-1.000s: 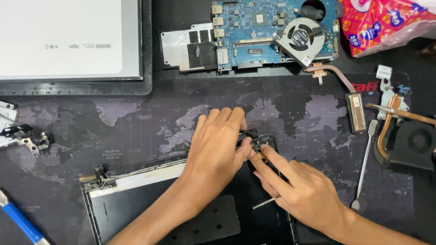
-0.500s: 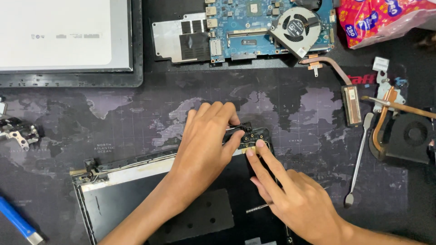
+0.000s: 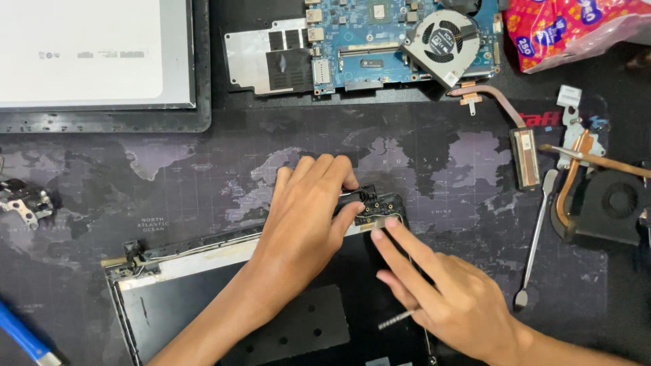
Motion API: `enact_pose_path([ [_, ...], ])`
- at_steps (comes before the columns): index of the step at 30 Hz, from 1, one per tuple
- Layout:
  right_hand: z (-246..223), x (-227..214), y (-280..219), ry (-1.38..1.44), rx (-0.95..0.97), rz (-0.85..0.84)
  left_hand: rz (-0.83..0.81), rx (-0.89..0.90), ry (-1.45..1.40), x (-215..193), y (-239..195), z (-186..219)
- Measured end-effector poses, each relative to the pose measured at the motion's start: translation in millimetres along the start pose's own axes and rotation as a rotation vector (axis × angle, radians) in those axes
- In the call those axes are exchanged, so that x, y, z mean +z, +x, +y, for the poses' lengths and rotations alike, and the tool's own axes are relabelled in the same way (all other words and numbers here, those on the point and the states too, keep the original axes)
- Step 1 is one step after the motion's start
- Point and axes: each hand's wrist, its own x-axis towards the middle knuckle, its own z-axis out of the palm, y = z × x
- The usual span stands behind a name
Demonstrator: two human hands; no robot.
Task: The person works at a bench on a disassembled laptop, first manipulating the hinge and bezel area of the removed screen assembly by hand and with a small tool, then using a precision screwdriver to unscrew and adjust components on a small circuit board resting on the screen's back panel.
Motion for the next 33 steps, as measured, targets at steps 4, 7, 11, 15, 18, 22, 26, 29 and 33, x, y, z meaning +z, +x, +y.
enact_pose_path([
  [4, 0.7, 2.9, 3.9, -0.030, 0.073, -0.087, 0.005, 0.021, 0.009, 0.5, -0.4, -0.9],
  [7, -1.4, 6.7, 3.0, -0.037, 0.095, -0.087, 0.009, 0.022, 0.008, 0.3, -1.1, -0.7],
  [11, -1.8, 7.8, 6.0, -0.043, 0.101, -0.069, 0.014, 0.027, 0.016, 0.2, -1.8, 0.1],
  [15, -1.0, 12.0, 8.3, -0.179, 0.067, -0.091, 0.042, 0.050, 0.025, 2.1, -6.3, -0.6],
  [18, -3.5, 10.8, 13.4, -0.351, 0.006, -0.123, 0.049, 0.082, 0.056, 0.6, -13.7, 0.9],
  [22, -3.7, 13.9, 13.6, -0.376, -0.009, -0.080, 0.046, 0.063, 0.015, -5.2, -28.4, 5.8],
  [26, -6.1, 14.6, 9.2, -0.379, 0.000, -0.073, 0.157, 0.068, 0.062, -3.7, -54.6, 8.5],
  [29, -12.4, 12.5, 10.9, -0.447, -0.025, -0.087, 0.224, 0.086, 0.142, -3.8, -83.9, 8.4],
  [33, -20.1, 14.1, 10.2, -0.615, -0.039, -0.136, 0.316, 0.070, 0.313, -8.3, -128.5, 2.5],
])
